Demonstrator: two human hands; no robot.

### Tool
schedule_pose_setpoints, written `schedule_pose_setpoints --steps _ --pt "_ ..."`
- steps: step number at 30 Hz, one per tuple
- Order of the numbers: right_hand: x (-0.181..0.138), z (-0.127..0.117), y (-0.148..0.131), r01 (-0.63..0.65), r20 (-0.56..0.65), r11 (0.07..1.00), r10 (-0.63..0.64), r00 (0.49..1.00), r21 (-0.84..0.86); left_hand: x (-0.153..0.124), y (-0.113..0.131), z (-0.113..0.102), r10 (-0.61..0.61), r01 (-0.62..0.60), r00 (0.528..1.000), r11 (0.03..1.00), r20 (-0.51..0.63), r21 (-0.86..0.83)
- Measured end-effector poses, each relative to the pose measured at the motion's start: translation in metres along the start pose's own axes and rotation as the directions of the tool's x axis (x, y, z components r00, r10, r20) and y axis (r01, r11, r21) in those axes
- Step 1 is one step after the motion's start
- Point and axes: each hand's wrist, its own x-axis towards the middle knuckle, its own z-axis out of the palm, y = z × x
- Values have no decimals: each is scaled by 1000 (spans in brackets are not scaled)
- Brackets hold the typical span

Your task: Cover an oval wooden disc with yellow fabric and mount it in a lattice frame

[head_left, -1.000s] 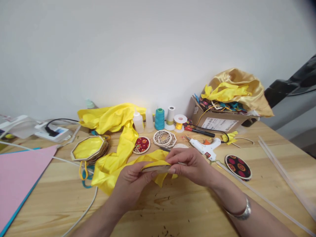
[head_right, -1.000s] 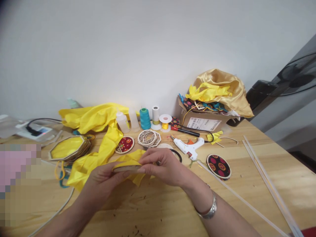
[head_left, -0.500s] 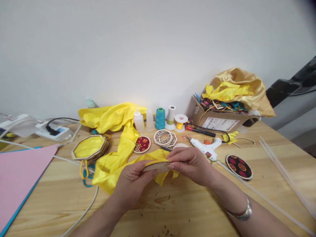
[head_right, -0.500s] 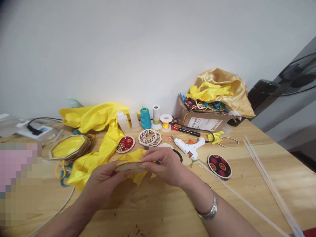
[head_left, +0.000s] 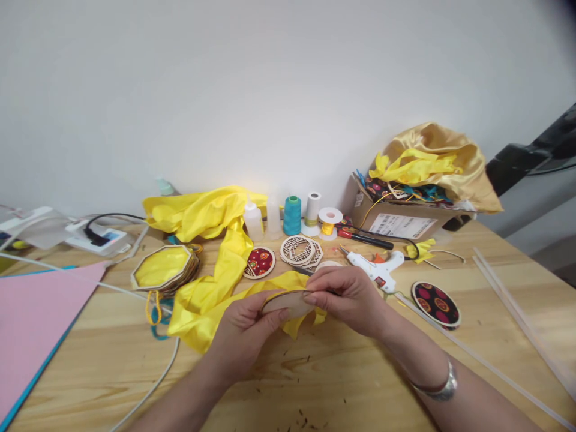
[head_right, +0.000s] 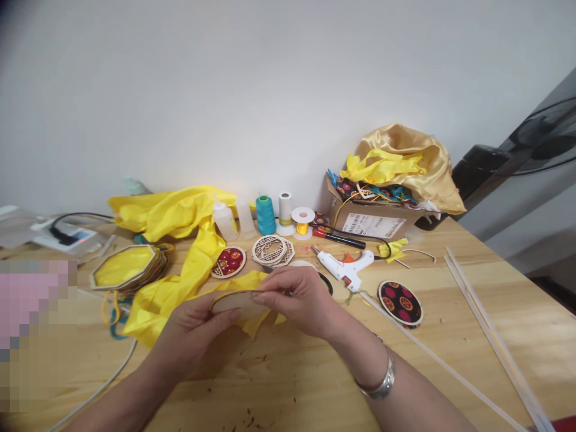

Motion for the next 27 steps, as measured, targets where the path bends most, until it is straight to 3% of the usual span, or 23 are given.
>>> schedule_pose_setpoints --steps 7,12,18,23,27 --pt "-1 0 3 -28 -15 1000 28 1000 -6 -2 0 1 36 -35 999 999 -14 29" --pt "0 -3 -2 -69 37 998 69 997 -7 -2 1 0 82 -80 997 993 -13 84" --pt "0 -3 -9 0 117 999 4 993 -33 -3 0 0 184 -182 983 971 3 155" --pt "-2 -2 -6 27 97 999 -24 995 -27 -4 -1 1 246 -247 969 946 34 207" --pt "-3 -1 -4 53 63 998 -52 997 -26 -6 0 2 228 -222 974 946 2 235"
